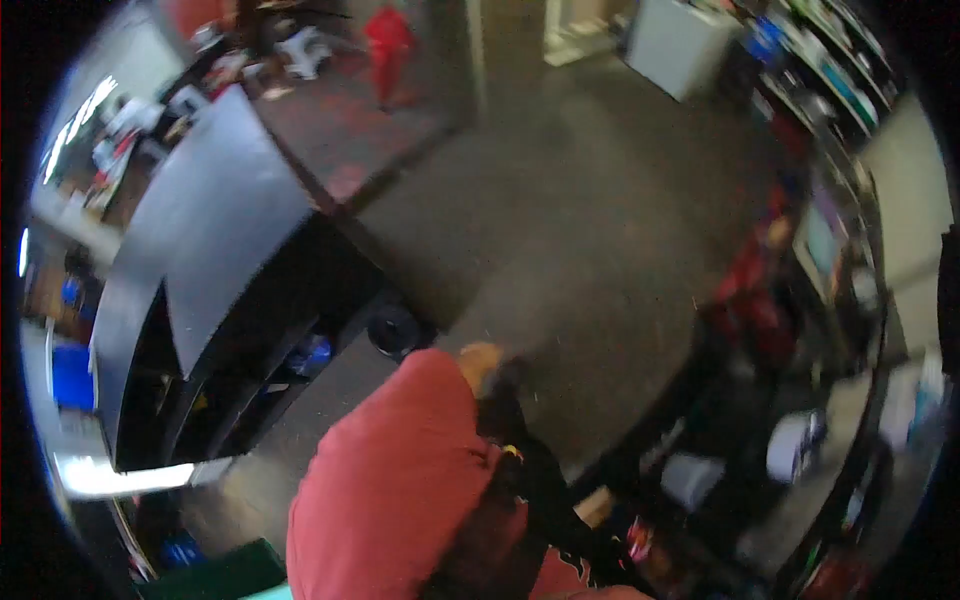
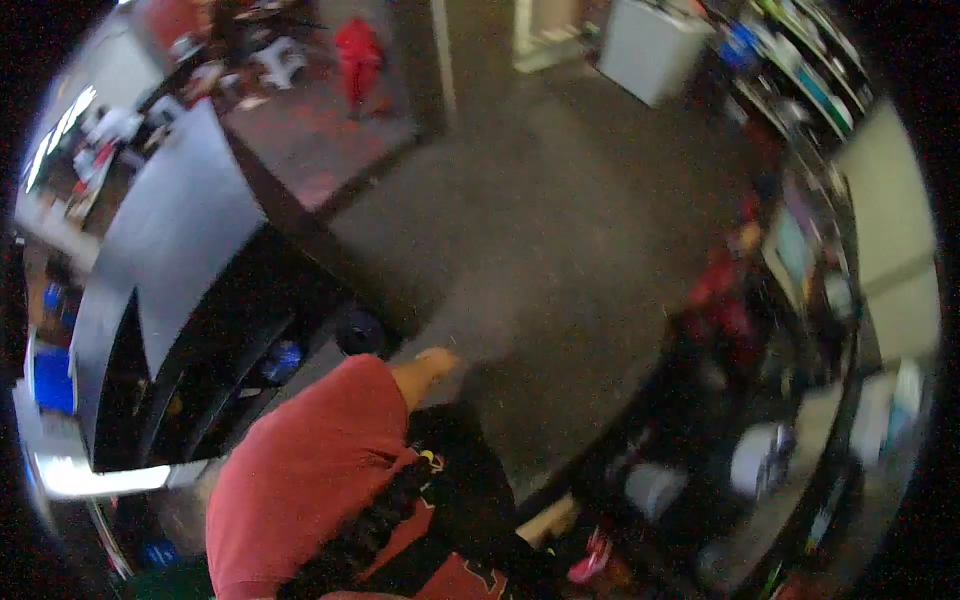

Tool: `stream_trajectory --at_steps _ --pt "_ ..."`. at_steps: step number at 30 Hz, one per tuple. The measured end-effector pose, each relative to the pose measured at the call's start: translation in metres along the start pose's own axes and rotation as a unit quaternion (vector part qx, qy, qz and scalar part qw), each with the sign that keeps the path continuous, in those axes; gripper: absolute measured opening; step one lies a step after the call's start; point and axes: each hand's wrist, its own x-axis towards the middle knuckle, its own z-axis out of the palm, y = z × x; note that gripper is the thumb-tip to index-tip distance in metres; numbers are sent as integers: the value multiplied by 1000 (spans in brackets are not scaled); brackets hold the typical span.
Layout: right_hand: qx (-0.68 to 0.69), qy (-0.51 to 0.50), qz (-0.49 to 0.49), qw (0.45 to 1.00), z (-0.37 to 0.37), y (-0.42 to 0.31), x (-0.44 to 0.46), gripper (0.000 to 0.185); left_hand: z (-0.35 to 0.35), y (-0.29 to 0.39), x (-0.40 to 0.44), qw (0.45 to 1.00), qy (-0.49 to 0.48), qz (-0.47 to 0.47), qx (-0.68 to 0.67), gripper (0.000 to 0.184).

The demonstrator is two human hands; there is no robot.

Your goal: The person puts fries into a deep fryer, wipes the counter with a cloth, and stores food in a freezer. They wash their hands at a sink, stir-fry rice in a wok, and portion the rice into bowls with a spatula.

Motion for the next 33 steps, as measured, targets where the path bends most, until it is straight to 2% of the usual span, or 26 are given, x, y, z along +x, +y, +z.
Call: stream_trajectory --at_steps 2,4,5,7,10,11,13,14,15,18,20,21,23,24,26,27,29,30,31,32,33 --pt "-17 -55 -11 998 61 -52 46 27 -84 -82 -12 972 192 -137 -16 52" --pt "-26 -113 -24 993 128 -103 88 27 -169 -135 -4 904 254 -269 -213 37" --pt "-31 -144 -34 989 157 -128 110 26 -203 -147 3 896 262 -280 -225 37" --pt "-35 -211 -51 976 223 -177 152 25 -265 -180 2 920 237 -220 -219 39" --pt "0 -328 -95 940 317 -237 223 24 -308 -177 20 908 252 -225 -247 41" --pt "9 -360 -97 928 351 -253 238 24 -318 -180 36 911 264 -230 -217 44" --pt "-23 -356 -66 932 398 -314 244 20 -331 -162 63 939 165 -223 -205 53" --pt "-54 -343 -34 937 421 -340 251 16 -336 -145 71 939 176 -208 -209 54" --pt "5 -400 -72 914 436 -332 288 14 -347 -116 75 940 185 -192 -212 56" --pt "-198 -418 -238 854 452 -266 426 15 -396 -32 134 930 160 -223 -244 58" --pt "-276 -372 -169 870 462 -355 443 14 -435 32 163 930 80 -197 -300 54" --pt "-291 -360 -145 874 466 -392 467 14 -446 55 197 928 84 -196 -306 54" --pt "-304 -345 -115 880 475 -457 525 14 -465 94 259 979 138 45 -143 38" --pt "-302 -338 -102 885 479 -488 558 14 -499 122 265 980 136 46 -140 38" --pt "-288 -329 -82 896 486 -544 614 14 -552 169 260 941 92 -67 -317 42" --pt "-277 -323 -67 903 486 -572 646 15 -567 171 290 941 91 -70 -318 42" --pt "-245 -321 -47 913 498 -626 698 15 -583 154 371 920 44 -143 -361 37" --pt "-231 -318 -36 919 503 -651 725 16 -599 159 379 920 43 -144 -361 37" --pt "-217 -309 -25 925 510 -673 752 16 -617 161 389 969 93 -94 -210 32" --pt "-201 -315 -14 927 522 -690 776 17 -631 162 397 988 141 -38 -52 29" --pt "-182 -310 -2 933 528 -710 801 18 -647 169 404 968 132 -102 -188 29"
